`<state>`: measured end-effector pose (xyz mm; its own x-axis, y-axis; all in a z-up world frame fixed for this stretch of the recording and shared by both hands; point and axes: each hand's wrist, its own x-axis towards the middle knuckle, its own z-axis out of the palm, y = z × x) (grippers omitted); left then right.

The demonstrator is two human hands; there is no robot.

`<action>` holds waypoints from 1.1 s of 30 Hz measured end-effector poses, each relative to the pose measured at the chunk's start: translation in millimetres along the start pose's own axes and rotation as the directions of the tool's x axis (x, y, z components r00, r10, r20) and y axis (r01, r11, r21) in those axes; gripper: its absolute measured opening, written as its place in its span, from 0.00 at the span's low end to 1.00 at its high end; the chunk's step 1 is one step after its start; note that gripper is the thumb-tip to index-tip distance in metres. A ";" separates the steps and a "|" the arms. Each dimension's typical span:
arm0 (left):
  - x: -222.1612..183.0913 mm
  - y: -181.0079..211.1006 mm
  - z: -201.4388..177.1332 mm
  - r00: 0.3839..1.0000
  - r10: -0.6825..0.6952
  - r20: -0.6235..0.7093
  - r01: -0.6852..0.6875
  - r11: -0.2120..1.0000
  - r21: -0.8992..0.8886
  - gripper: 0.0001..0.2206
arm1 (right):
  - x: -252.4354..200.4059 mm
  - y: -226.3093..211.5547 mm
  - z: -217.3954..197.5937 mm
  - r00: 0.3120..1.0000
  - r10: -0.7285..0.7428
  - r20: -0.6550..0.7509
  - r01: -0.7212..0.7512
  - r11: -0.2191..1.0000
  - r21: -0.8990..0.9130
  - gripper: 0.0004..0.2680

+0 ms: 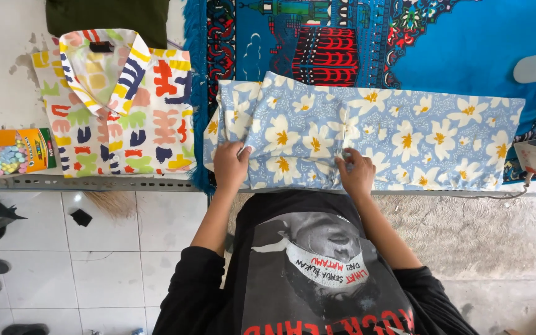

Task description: A person folds a piece of floral fabric, sprays it with water, and irons it on a workspace.

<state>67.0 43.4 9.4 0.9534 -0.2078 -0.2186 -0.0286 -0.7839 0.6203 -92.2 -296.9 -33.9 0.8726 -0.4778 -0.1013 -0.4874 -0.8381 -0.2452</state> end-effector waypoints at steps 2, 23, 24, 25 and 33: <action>-1.6 -0.3 -4.8 0.996 0.016 -0.089 -0.021 0.998 -0.061 0.12 | -4.7 7.7 -4.1 0.997 -0.066 -0.026 0.068 0.996 0.054 0.10; -30.2 7.1 2.9 0.930 0.202 -0.307 -0.136 0.965 0.224 0.08 | -27.7 -12.2 -23.8 0.797 -0.525 -0.299 0.501 0.851 -0.157 0.19; -30.4 20.3 1.6 0.903 0.286 -0.320 -0.223 0.950 0.219 0.08 | -23.3 -20.3 -23.2 0.792 -0.497 -0.354 0.484 0.865 -0.133 0.19; -30.1 33.1 8.0 0.906 0.278 -0.320 -0.214 0.951 0.222 0.08 | -14.2 -42.9 -34.6 0.793 -0.500 -0.348 0.489 0.863 -0.127 0.19; -29.0 29.2 69.9 0.791 0.604 -0.100 -0.559 0.778 0.286 0.26 | 34.3 -98.3 -6.7 0.897 -0.438 0.062 0.441 0.896 -0.047 0.27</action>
<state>17.6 -14.4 -18.8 0.7663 -0.5796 0.2771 -0.6410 -0.6612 0.3897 -14.6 -232.7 -6.8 0.9981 -0.0449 -0.0428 -0.0532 -0.9743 -0.2189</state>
